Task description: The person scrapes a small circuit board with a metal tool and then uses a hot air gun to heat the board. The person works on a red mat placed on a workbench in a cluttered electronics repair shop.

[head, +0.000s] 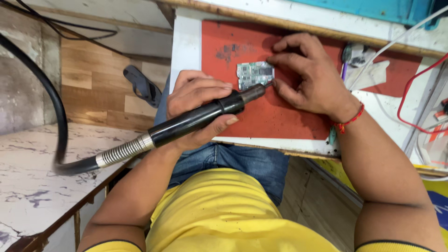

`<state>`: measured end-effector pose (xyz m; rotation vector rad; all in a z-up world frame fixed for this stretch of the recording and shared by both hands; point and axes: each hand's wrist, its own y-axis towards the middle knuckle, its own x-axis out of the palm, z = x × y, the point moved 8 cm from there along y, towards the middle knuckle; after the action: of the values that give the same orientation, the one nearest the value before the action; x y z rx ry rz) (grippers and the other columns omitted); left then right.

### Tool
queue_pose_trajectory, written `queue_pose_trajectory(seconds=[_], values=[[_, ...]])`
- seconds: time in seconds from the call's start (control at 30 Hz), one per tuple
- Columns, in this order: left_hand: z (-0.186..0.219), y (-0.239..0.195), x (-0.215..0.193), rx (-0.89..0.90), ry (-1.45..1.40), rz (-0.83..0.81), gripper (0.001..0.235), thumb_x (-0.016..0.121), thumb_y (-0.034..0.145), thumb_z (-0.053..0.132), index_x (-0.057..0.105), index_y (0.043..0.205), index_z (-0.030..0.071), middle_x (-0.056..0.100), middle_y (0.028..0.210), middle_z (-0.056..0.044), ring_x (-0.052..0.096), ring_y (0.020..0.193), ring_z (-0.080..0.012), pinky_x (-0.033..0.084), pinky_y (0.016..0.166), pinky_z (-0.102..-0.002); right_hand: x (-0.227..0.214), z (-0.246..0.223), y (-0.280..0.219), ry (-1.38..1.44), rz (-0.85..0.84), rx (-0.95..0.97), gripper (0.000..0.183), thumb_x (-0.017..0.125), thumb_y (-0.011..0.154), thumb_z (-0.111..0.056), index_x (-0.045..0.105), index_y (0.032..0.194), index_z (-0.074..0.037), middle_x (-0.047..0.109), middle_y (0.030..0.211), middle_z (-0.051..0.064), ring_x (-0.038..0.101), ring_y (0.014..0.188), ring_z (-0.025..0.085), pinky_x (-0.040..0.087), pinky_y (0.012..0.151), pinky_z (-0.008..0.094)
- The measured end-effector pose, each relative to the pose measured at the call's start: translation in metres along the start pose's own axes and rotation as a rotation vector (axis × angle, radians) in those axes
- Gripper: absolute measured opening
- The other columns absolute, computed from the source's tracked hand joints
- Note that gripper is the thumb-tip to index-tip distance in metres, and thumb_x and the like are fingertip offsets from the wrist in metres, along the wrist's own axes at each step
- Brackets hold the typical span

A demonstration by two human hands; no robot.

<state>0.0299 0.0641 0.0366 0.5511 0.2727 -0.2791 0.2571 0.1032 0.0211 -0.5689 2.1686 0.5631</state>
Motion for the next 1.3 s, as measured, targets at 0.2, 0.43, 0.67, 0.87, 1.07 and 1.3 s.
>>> queue_pose_trajectory(seconds=[0.2,0.43,0.67,0.87,1.07,1.3], values=[[0.0,0.004,-0.004,-0.062,-0.002,0.046,0.041,0.083,0.093,0.033,0.069,0.118,0.004,0.073,0.117,-0.013,0.067,0.11,-0.0273,0.052,0.099,-0.035,0.0,-0.003,0.002,0.014,0.014,0.017,0.041,0.077,0.083,-0.01,0.071,0.123,-0.004,0.057,0.134,0.015,0.056,0.125,0.034,0.048,0.108,0.043],[-0.005,0.002,-0.006,-0.067,-0.03,0.068,0.038,0.082,0.091,0.034,0.071,0.114,0.006,0.076,0.111,-0.009,0.071,0.105,-0.023,0.052,0.097,-0.034,-0.001,-0.002,0.001,0.026,0.04,0.025,0.037,0.077,0.085,-0.009,0.07,0.12,-0.001,0.059,0.131,0.015,0.058,0.122,0.034,0.051,0.105,0.042],[-0.005,-0.005,-0.008,-0.093,0.035,0.109,0.038,0.083,0.091,0.032,0.07,0.117,0.007,0.074,0.113,-0.009,0.066,0.107,-0.0231,0.053,0.099,-0.035,-0.002,-0.003,0.002,0.012,0.046,0.024,0.035,0.077,0.086,-0.009,0.07,0.12,0.0,0.059,0.131,0.015,0.06,0.122,0.033,0.053,0.105,0.041],[-0.007,-0.005,-0.008,-0.067,0.018,0.088,0.037,0.082,0.093,0.032,0.069,0.118,0.007,0.076,0.113,-0.008,0.069,0.103,-0.0207,0.052,0.098,-0.035,0.0,-0.006,0.001,-0.019,0.024,0.002,0.036,0.078,0.085,-0.009,0.071,0.119,0.0,0.058,0.132,0.016,0.057,0.125,0.034,0.05,0.106,0.042],[-0.011,-0.005,-0.012,-0.122,0.038,0.168,0.037,0.081,0.096,0.034,0.069,0.118,0.007,0.076,0.112,-0.007,0.069,0.105,-0.0217,0.054,0.098,-0.033,0.0,-0.005,0.002,-0.013,0.017,0.017,0.033,0.078,0.087,-0.009,0.071,0.118,-0.001,0.058,0.133,0.015,0.057,0.125,0.034,0.05,0.106,0.042],[-0.013,-0.007,-0.018,-0.163,0.007,0.226,0.036,0.083,0.097,0.028,0.069,0.122,0.007,0.076,0.107,-0.007,0.069,0.106,-0.0221,0.053,0.102,-0.033,-0.001,-0.006,0.005,-0.008,0.027,-0.002,0.034,0.078,0.087,-0.009,0.071,0.119,-0.001,0.058,0.133,0.015,0.056,0.126,0.034,0.05,0.107,0.043]])
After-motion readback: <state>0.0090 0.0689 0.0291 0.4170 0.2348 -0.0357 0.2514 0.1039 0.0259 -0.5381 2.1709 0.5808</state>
